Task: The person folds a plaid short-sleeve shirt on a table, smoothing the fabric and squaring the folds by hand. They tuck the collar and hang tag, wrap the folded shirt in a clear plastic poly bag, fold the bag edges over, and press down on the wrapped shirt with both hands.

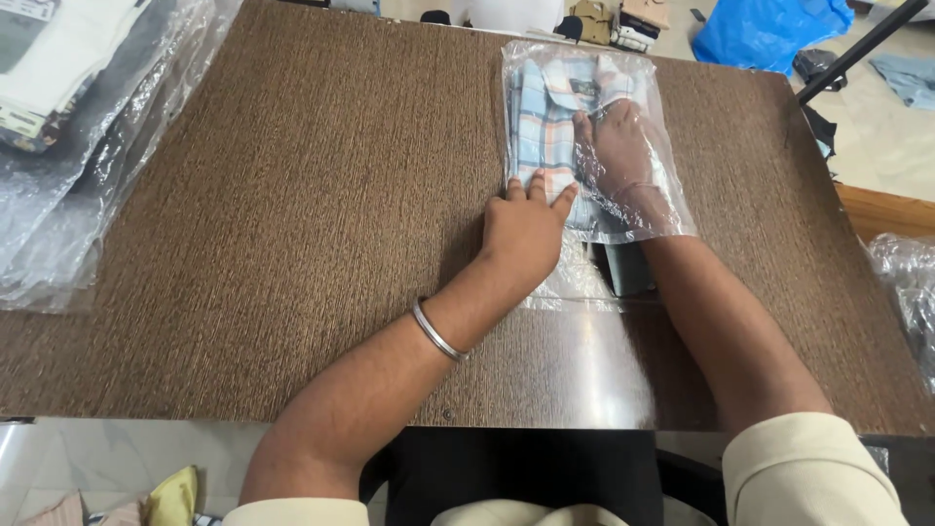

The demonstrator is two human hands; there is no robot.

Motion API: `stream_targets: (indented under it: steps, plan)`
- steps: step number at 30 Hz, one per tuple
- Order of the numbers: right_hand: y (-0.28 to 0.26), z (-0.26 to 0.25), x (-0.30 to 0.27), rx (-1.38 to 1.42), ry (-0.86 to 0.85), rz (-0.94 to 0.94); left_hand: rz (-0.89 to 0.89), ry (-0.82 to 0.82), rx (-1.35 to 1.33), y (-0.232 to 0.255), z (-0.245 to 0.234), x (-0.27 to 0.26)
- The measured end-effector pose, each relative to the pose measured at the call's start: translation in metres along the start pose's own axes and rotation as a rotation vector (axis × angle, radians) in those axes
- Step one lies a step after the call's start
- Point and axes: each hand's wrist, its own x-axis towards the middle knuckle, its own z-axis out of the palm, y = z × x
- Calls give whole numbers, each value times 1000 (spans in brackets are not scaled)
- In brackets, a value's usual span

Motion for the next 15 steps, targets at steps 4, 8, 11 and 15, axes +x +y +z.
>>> stream_targets:
  steps: [4, 8, 11, 15]
  plan:
    - [-54, -71, -3, -44, -143, 89, 6, -2, 11, 0, -3, 0]
    - [-41, -61, -13, -155, -235, 2, 9, -52, -10, 3, -7, -1]
    - [-10, -28, -15, -276, -165, -254, 20, -44, -19, 6, -6, -2]
    - [13, -9, -28, -348, -109, -406, 36, -27, -39, 9, -11, -9]
